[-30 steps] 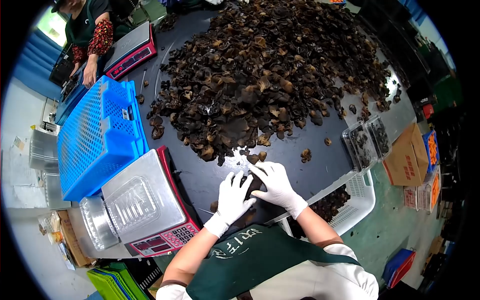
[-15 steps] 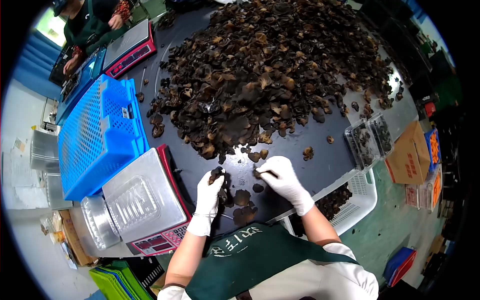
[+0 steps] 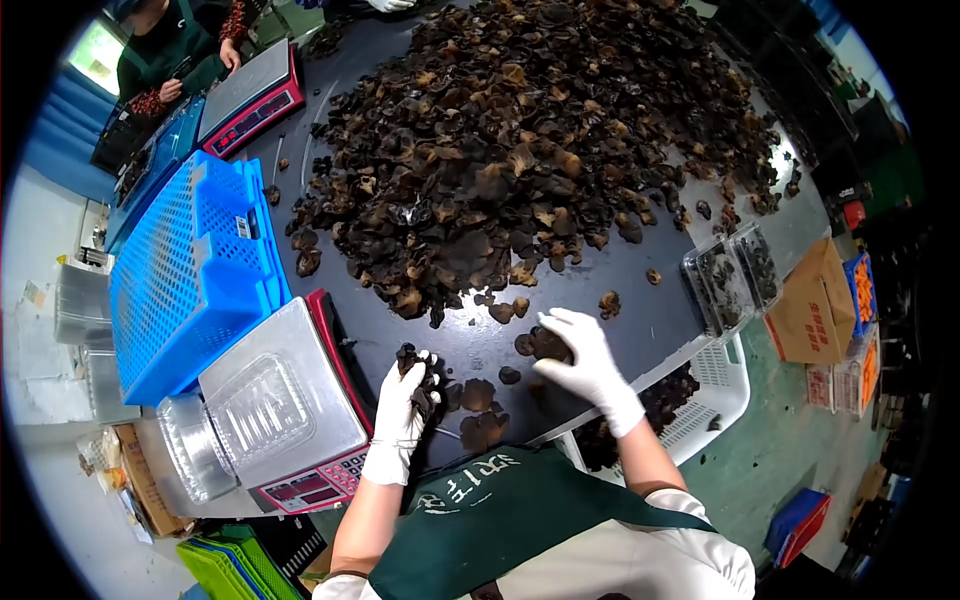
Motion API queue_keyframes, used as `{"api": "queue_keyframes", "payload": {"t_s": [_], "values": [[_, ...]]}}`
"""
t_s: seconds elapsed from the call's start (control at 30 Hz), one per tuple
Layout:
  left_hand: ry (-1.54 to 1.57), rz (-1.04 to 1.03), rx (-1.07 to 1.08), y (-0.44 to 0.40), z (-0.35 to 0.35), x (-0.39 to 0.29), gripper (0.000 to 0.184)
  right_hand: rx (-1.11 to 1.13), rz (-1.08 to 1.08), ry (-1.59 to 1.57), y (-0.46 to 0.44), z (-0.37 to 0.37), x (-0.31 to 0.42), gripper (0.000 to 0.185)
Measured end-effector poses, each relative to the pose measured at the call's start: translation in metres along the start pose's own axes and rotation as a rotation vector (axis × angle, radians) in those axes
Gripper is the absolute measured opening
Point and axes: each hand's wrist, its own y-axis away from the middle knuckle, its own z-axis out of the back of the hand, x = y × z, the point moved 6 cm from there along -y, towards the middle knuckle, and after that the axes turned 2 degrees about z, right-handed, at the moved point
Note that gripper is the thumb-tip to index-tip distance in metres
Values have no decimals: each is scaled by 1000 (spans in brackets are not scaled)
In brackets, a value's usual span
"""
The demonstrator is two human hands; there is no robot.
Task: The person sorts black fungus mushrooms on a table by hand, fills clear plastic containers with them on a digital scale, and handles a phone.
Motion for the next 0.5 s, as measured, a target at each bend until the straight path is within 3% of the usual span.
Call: {"api": "queue_keyframes", "payload": {"t_s": [0.13, 0.17, 0.2, 0.27, 0.33, 0.4, 0.47, 0.5], "values": [[12, -36, -37, 13, 5, -12, 23, 99, 200, 266, 11, -50, 36, 59], [18, -37, -47, 17, 6, -16, 23, 9, 267, 246, 13, -55, 36, 44], [19, -40, -51, 21, 6, -19, 23, 11, 271, 243, 13, -61, 29, 44], [53, -43, -47, 31, 7, -24, 23, 28, 271, 180, 9, -62, 21, 24], [98, -75, -61, 47, 9, -31, 21, -99, 249, 90, -3, -51, 18, 14], [81, -192, 7, 70, 10, -49, 20, -63, 144, -109, -9, -51, 14, 13], [-13, -348, -137, 100, 14, -80, 23, -12, 98, -195, -9, -55, 28, 14], [-35, -495, -294, 126, 41, -112, 24, 41, 195, -242, -10, -63, 49, 15]]}}
